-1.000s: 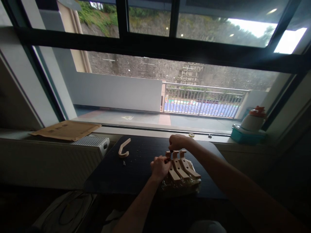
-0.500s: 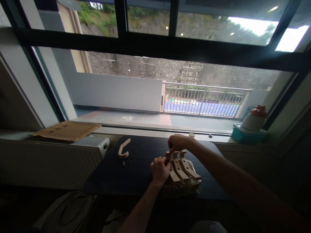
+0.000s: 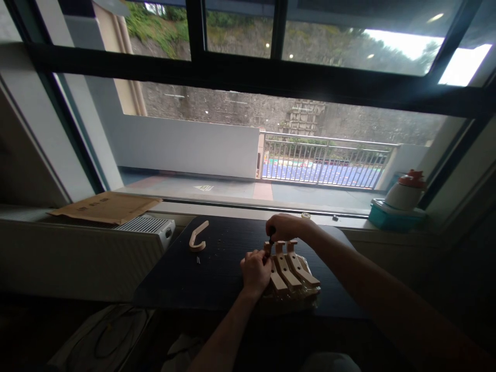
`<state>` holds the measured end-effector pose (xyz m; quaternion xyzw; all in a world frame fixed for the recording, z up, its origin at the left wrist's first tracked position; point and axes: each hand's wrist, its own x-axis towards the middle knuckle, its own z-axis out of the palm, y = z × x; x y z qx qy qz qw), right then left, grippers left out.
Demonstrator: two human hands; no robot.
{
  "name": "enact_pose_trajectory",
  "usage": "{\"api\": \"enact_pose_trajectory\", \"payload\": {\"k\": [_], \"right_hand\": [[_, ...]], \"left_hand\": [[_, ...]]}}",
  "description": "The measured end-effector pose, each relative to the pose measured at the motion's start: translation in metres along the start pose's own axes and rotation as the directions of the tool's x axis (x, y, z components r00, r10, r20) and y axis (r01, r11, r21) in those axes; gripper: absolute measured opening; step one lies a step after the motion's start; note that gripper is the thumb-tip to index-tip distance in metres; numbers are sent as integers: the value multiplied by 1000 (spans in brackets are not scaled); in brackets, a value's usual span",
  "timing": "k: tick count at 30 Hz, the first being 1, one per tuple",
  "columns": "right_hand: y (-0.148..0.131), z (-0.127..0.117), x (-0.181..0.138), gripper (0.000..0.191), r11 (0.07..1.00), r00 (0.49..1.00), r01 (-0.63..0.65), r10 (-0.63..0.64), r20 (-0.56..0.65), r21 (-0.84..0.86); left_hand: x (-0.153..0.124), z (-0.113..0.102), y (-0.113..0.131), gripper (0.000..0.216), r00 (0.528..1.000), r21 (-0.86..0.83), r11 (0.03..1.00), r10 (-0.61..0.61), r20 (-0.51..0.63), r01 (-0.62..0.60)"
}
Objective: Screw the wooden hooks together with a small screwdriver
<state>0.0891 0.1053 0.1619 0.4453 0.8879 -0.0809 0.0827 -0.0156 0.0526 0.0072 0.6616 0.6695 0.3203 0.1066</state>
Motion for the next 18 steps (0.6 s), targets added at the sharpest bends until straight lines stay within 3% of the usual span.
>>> {"api": "enact_pose_trajectory", "payload": {"k": [5, 11, 18], "right_hand": [[1, 7, 2, 29, 992, 992, -127, 127, -22, 10], [3, -3, -5, 26, 998, 997, -51, 52, -53, 29], [1, -5, -7, 29, 988, 988, -144, 140, -57, -63]], "left_hand": [[-1, -3, 2, 17, 1000, 8, 1000, 1, 22, -1], [0, -2, 2, 18, 999, 9, 1000, -4, 38, 4], [2, 2, -2, 20, 1000, -26, 1000, 6, 9, -6]]}}
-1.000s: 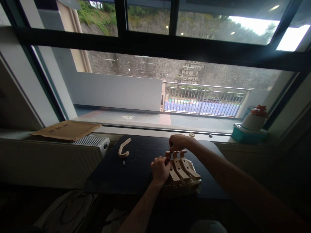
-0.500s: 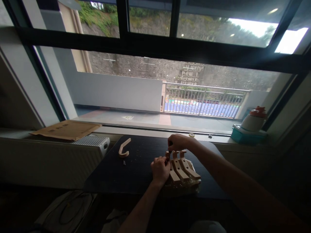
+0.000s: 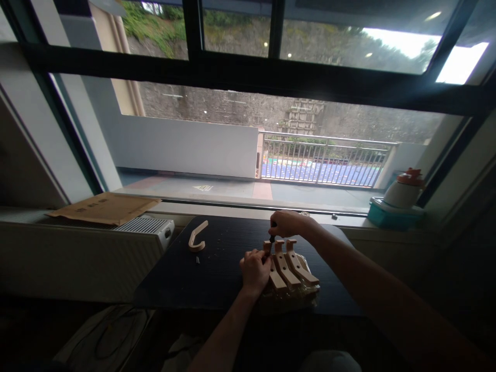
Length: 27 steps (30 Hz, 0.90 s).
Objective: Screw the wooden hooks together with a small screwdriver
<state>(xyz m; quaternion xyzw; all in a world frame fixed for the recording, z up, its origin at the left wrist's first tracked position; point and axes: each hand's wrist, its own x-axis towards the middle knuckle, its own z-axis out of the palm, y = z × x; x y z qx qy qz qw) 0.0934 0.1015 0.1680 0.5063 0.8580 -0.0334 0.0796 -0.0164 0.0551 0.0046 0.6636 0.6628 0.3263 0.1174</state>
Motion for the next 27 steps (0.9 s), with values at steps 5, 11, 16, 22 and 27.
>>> {"api": "enact_pose_trajectory", "payload": {"k": [5, 11, 16, 22, 27], "right_hand": [[1, -4, -4, 32, 999, 999, 36, -35, -19, 39], [0, -2, -4, 25, 1000, 999, 10, -11, -33, -19], [0, -4, -5, 31, 999, 999, 28, -27, -37, 27], [-3, -7, -6, 25, 1000, 1000, 0, 0, -14, -19], [-3, -9, -5, 30, 1000, 1000, 16, -16, -7, 25]], "left_hand": [[0, 1, -1, 21, 1000, -15, 1000, 0, -2, 0], [0, 1, -1, 22, 1000, -8, 1000, -4, 17, 4], [0, 0, -1, 23, 1000, 2, 1000, 2, 24, -2], [0, -2, 1, 25, 998, 9, 1000, -21, 57, 21], [0, 0, 0, 23, 1000, -14, 1000, -10, 26, 10]]}}
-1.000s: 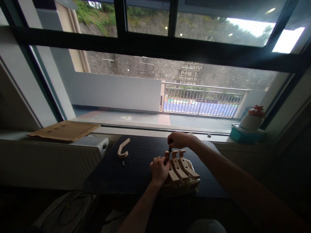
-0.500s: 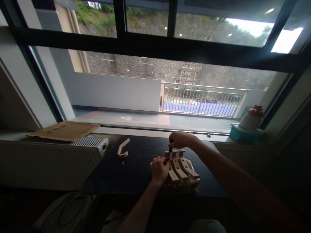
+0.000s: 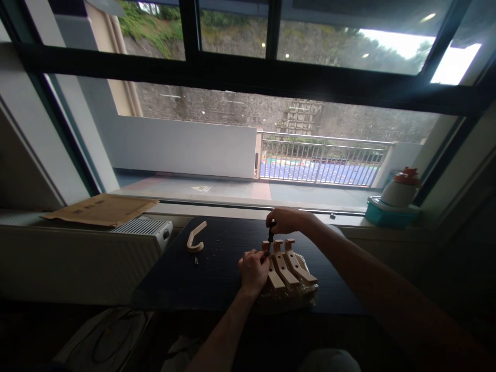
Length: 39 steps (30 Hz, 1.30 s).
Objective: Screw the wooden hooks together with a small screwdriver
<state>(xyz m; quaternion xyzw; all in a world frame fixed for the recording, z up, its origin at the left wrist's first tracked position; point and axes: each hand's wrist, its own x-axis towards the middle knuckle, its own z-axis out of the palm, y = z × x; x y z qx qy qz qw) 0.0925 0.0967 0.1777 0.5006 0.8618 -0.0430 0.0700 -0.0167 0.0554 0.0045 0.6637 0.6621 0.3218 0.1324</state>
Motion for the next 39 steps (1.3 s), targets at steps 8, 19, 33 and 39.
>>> {"api": "enact_pose_trajectory", "payload": {"k": [8, 19, 33, 39], "right_hand": [[0, 1, -2, 27, 1000, 1000, -21, 21, -17, -14], [3, 3, -2, 27, 999, 1000, 3, -2, -29, 40], [9, 4, 0, 32, 993, 996, 57, -49, -78, 101], [6, 3, -4, 27, 984, 1000, 30, -28, -12, 173]], "left_hand": [[-1, -3, 2, 18, 1000, 15, 1000, -17, -3, 17], [-1, -1, 0, 17, 1000, -37, 999, -9, -26, 8], [0, 1, -2, 17, 999, -45, 999, -1, -45, -1], [0, 2, -2, 17, 999, -50, 999, 9, -47, -11]]}}
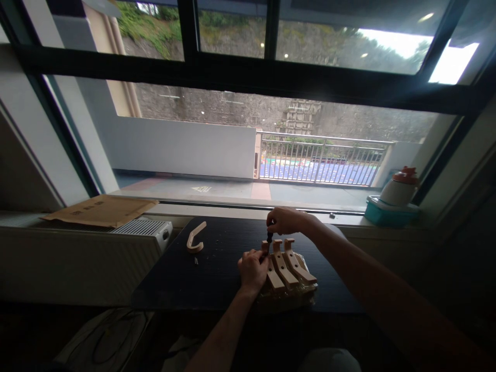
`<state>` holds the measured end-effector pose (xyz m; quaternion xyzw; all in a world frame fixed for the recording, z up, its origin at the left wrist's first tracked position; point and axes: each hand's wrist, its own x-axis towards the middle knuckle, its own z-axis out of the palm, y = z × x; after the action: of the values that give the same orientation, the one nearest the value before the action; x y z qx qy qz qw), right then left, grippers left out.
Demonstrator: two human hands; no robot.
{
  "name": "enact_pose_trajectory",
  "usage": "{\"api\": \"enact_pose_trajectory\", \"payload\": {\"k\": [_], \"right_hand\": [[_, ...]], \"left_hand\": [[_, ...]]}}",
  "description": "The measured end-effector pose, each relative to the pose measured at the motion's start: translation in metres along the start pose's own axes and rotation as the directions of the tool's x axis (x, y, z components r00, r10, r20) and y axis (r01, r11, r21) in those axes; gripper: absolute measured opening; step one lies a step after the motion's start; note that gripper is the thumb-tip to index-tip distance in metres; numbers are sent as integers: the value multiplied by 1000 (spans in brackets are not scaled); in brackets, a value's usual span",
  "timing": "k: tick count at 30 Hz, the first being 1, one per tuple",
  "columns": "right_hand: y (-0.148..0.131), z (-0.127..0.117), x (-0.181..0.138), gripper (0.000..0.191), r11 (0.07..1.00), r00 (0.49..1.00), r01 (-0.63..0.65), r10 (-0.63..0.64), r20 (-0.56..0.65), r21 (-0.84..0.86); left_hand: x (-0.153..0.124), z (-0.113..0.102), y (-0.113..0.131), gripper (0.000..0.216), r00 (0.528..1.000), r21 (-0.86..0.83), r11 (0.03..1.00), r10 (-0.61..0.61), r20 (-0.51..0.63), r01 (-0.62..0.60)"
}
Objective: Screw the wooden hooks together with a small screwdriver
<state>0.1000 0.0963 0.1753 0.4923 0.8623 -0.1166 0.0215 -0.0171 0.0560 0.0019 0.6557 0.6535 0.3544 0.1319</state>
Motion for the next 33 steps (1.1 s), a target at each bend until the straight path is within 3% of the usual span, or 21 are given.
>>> {"api": "enact_pose_trajectory", "payload": {"k": [6, 11, 17, 33], "right_hand": [[3, 9, 3, 23, 996, 995, 75, -78, -61, -49], [3, 12, 5, 28, 998, 1000, 13, -14, -22, -54], [4, 11, 5, 26, 993, 990, 111, -114, -85, -41], [4, 15, 8, 24, 995, 990, 100, -102, -95, -29]], "left_hand": [[-1, -3, 1, 19, 1000, -17, 1000, -2, 21, 2], [0, -1, 0, 20, 1000, -7, 1000, -3, 15, 4], [-1, 1, -3, 20, 1000, -36, 999, 15, 1, -15], [-1, 1, -2, 19, 1000, -18, 1000, 25, -6, -25]]}}
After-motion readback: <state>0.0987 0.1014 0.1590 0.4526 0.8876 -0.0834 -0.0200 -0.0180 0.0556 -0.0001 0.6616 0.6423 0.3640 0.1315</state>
